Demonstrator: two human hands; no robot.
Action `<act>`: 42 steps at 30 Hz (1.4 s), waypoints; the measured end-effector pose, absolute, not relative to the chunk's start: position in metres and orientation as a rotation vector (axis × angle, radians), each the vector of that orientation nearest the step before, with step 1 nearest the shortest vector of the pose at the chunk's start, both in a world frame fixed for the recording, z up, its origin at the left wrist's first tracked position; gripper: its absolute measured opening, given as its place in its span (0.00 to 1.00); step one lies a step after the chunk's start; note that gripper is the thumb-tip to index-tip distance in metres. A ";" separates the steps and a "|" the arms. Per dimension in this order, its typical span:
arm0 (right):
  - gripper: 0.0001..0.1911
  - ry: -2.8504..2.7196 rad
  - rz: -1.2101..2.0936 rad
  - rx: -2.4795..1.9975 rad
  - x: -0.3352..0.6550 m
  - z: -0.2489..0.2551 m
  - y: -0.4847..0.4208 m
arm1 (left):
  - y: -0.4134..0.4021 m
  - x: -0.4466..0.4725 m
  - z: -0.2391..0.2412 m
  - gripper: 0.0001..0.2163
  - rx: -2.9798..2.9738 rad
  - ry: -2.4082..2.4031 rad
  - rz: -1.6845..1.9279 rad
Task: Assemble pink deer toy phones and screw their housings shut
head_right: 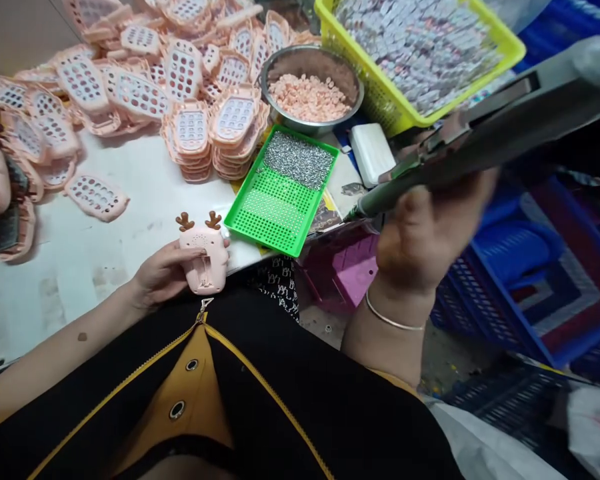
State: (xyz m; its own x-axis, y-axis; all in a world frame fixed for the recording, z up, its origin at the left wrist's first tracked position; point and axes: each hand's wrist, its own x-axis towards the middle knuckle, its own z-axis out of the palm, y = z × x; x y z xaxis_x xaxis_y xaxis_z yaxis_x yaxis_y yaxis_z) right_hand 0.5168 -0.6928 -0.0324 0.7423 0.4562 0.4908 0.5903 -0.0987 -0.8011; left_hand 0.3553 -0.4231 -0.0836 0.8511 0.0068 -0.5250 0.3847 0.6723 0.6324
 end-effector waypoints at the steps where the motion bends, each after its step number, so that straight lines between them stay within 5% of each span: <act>1: 0.16 -0.713 -0.197 -1.652 0.523 -0.036 -0.694 | -0.425 0.357 -0.085 0.15 0.811 0.494 -0.258; 6: 0.23 -0.503 -0.187 -1.502 0.534 -0.040 -0.680 | -0.434 0.365 -0.086 0.15 0.828 0.455 -0.353; 13: 0.16 -0.682 -0.239 -1.251 0.512 -0.032 -0.642 | -0.451 0.383 -0.086 0.16 0.851 0.510 -0.367; 22: 0.16 -0.614 -0.182 -1.413 0.499 -0.063 -0.642 | -0.455 0.386 -0.085 0.16 0.901 0.509 -0.124; 30: 0.12 -0.611 -0.193 -1.379 0.502 -0.074 -0.642 | -0.451 0.381 -0.086 0.14 0.881 0.522 -0.355; 37: 0.24 -0.502 -0.164 -1.558 0.499 -0.073 -0.643 | -0.451 0.374 -0.083 0.16 0.826 0.558 -0.317; 42: 0.22 -0.518 -0.220 -1.527 0.504 -0.080 -0.644 | -0.449 0.369 -0.083 0.16 0.815 0.579 -0.339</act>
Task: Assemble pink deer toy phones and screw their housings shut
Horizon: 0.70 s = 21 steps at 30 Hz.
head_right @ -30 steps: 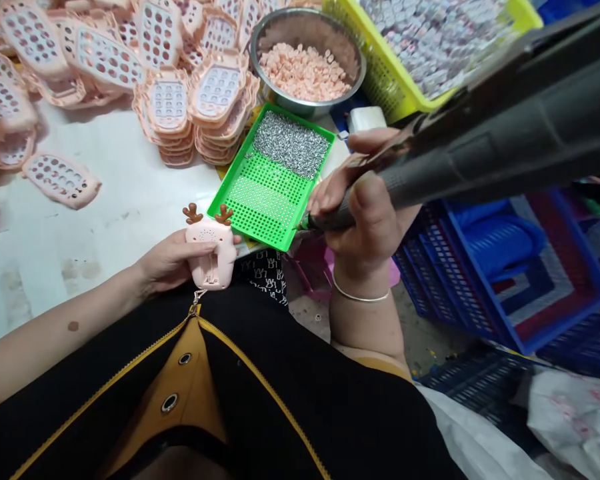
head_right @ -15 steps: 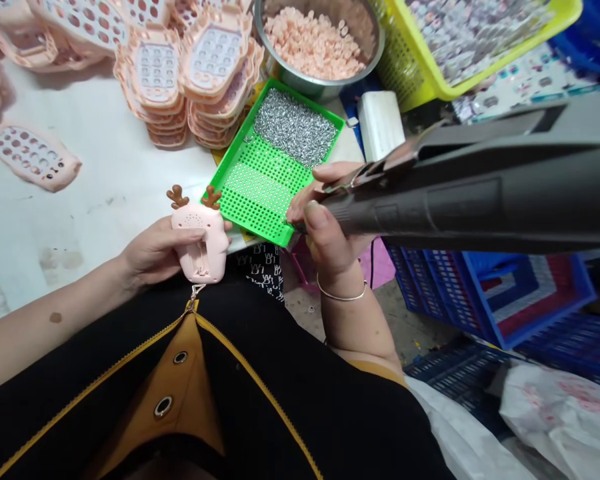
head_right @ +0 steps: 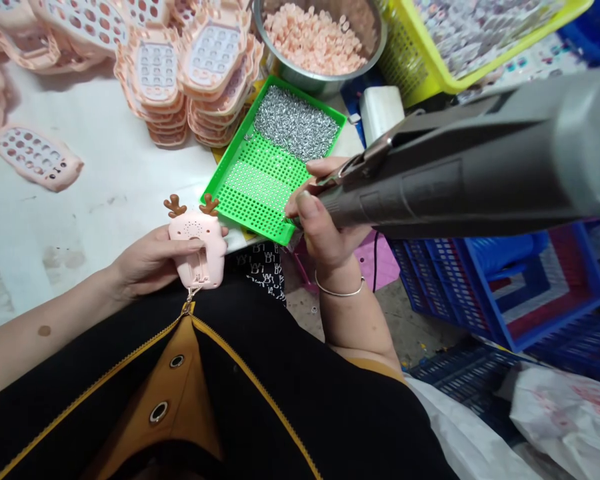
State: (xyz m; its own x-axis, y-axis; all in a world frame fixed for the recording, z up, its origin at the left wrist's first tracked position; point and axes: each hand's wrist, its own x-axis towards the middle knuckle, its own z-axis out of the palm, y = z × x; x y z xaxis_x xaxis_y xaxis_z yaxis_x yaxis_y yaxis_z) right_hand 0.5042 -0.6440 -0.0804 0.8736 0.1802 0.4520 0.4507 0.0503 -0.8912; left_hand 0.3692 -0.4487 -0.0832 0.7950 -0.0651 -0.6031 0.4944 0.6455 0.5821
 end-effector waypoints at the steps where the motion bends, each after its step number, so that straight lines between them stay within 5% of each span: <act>1: 0.21 -0.539 -0.233 -1.486 0.506 -0.082 -0.643 | -0.448 0.368 -0.083 0.16 0.817 0.592 -0.343; 8: 0.09 -0.687 -0.268 -1.142 0.508 -0.075 -0.633 | -0.451 0.360 -0.081 0.15 0.835 0.647 -0.306; 21: 0.09 -0.844 -0.157 -0.987 0.462 -0.038 -0.588 | -0.455 0.358 -0.089 0.20 0.849 0.607 -0.237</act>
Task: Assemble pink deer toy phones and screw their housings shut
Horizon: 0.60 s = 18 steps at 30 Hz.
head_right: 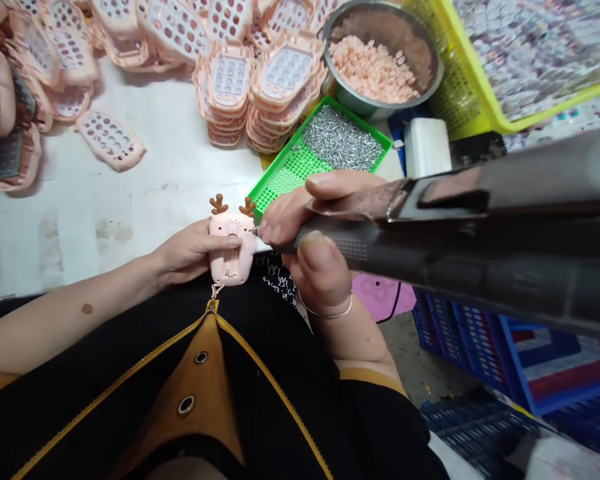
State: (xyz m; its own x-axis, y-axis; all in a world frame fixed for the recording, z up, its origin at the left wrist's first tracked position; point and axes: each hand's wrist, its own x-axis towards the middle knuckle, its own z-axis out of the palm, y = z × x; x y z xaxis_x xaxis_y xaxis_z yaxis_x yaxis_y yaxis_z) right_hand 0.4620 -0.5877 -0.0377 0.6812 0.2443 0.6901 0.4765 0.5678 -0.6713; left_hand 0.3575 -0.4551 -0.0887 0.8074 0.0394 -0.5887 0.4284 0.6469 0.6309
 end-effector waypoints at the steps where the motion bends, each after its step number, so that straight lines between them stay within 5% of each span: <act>1: 0.09 -0.846 -0.143 -0.986 0.462 -0.039 -0.586 | -0.455 0.358 -0.089 0.20 0.844 0.597 -0.237; 18: 0.11 -0.854 -0.082 -0.895 0.468 -0.055 -0.576 | -0.450 0.356 -0.095 0.17 0.783 0.531 -0.272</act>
